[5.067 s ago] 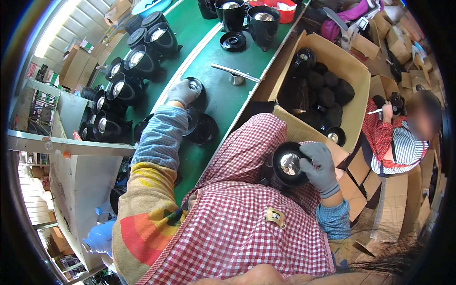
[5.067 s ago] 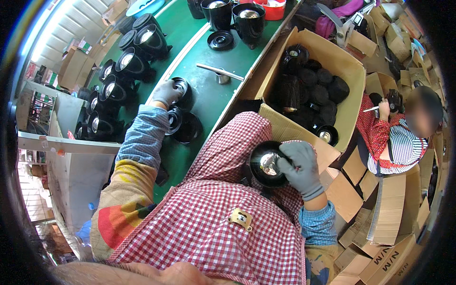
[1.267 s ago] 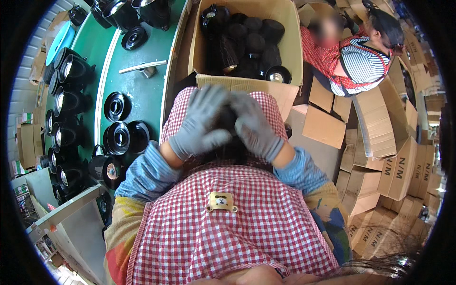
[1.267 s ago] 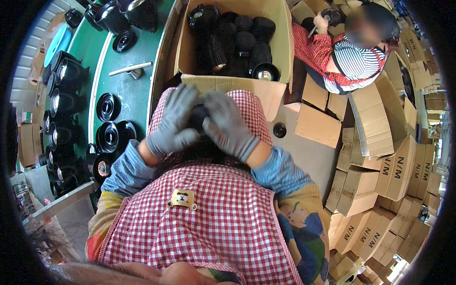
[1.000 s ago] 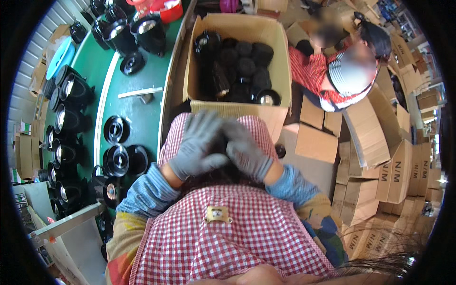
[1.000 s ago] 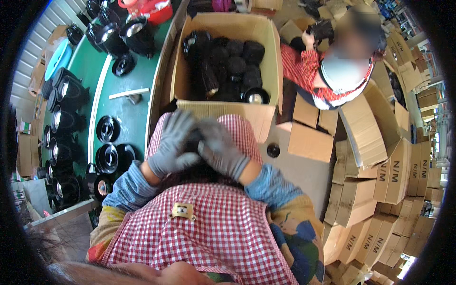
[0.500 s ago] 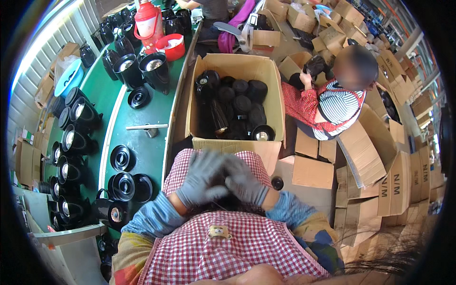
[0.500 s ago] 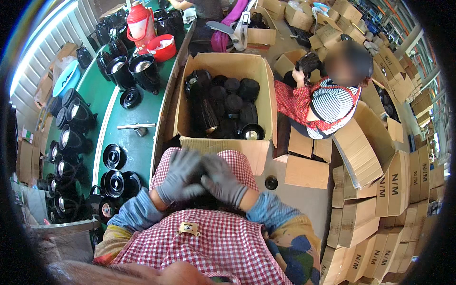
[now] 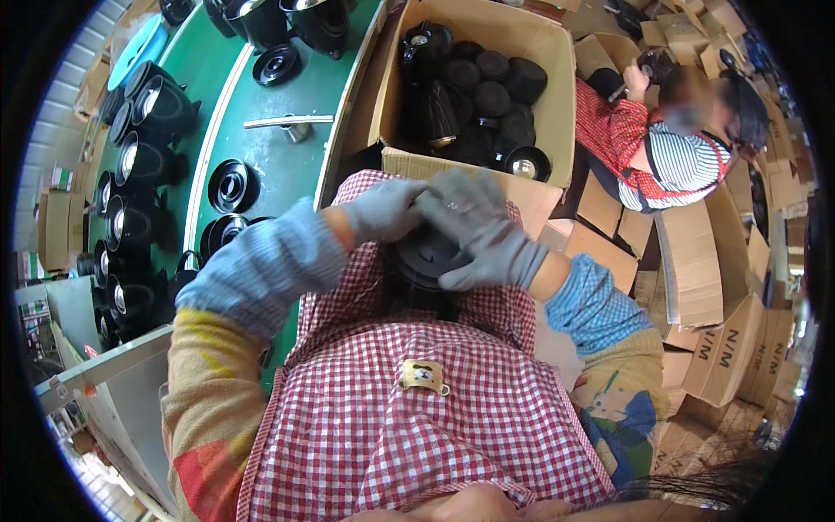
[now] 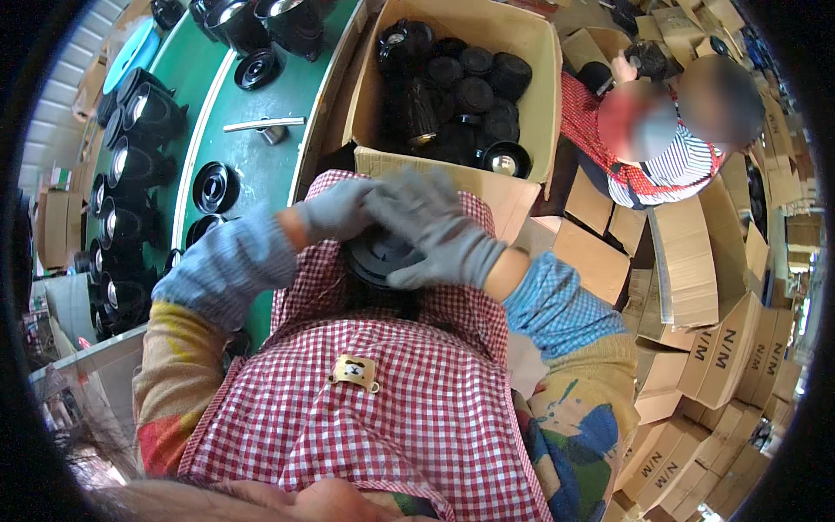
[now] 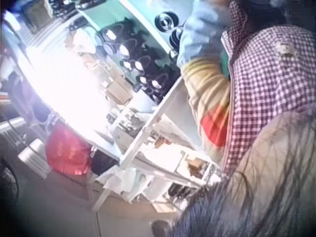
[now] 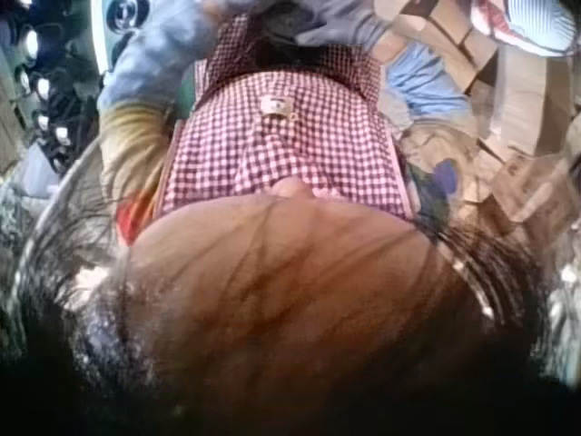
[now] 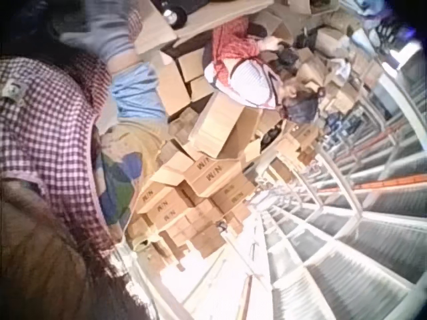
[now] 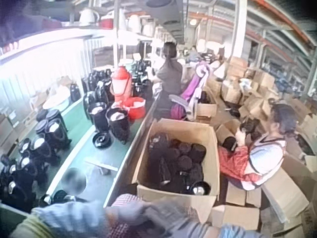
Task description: The person assembles black kitchenware by inserting a metal rod into a black base and attaching a lid. The person repeats this process for multiple units, placing the finished items on a green table.
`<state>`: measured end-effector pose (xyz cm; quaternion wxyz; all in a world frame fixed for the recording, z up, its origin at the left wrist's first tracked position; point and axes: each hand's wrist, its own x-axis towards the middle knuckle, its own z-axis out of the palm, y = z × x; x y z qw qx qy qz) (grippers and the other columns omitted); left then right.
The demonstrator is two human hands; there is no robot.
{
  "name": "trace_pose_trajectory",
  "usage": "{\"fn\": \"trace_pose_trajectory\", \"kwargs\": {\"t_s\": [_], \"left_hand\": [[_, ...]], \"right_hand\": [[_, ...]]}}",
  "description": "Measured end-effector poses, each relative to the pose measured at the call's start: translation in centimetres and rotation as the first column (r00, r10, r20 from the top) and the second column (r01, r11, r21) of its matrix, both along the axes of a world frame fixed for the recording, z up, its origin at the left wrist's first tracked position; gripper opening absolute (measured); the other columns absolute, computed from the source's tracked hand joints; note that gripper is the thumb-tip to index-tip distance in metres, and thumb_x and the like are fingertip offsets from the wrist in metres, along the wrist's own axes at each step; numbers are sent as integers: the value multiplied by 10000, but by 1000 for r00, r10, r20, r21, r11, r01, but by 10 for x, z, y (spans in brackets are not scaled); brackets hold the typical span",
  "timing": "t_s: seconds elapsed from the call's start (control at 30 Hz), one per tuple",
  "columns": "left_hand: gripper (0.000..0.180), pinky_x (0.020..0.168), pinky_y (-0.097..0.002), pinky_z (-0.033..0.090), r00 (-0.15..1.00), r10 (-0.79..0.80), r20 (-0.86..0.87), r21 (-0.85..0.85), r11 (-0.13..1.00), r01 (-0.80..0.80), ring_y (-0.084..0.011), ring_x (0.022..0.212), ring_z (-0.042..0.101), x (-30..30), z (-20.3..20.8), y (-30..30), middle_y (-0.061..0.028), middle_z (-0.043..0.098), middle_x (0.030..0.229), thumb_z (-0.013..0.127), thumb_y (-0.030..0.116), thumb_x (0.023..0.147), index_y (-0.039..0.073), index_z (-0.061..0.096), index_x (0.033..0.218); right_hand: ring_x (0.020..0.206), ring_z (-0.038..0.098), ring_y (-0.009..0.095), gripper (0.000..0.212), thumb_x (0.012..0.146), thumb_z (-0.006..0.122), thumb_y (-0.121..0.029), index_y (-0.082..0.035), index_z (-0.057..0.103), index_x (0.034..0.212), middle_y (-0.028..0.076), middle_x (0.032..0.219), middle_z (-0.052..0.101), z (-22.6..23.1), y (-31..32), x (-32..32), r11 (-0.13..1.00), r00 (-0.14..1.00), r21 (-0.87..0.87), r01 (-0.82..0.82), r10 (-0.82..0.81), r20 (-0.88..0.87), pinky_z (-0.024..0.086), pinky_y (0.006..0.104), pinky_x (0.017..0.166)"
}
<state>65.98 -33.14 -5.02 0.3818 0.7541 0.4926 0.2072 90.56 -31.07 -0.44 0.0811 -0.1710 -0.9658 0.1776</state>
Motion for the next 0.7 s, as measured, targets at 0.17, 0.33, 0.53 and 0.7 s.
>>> {"fn": "trace_pose_trajectory", "kwargs": {"t_s": [0.17,0.33,0.53,0.7], "left_hand": [[385,910,-449,529,972,-106,-208,-115,990,83,-378,1039,682,30,11,55,-181,720,1086,589,375,970,93,670,1219],[311,1026,-401,483,882,-32,470,-376,897,233,-313,1151,650,20,-10,9,-170,687,1226,673,169,945,45,665,1229],[325,850,-472,539,935,-175,-307,-112,983,147,-402,945,684,57,37,64,-175,714,983,605,383,989,98,688,1121],[297,1026,-412,482,888,-266,375,-85,944,319,-286,1156,652,21,-32,26,-124,673,1230,643,231,962,107,663,1232]], "right_hand": [[1530,224,346,975,794,602,-731,-175,387,1565,142,1632,318,11,-23,-35,970,964,-40,-240,234,-124,86,598,1224],[1546,158,383,986,720,716,-657,-156,447,1526,139,1647,283,27,40,8,986,960,-121,-118,144,238,53,604,1233],[1527,204,380,739,940,463,-677,-162,516,1467,147,1598,359,-7,-8,-32,962,924,134,-238,267,-273,96,616,1232],[1537,184,358,851,814,621,-701,-200,497,1490,142,1607,350,-14,33,6,965,955,-52,-256,244,-169,97,614,1228]]}}
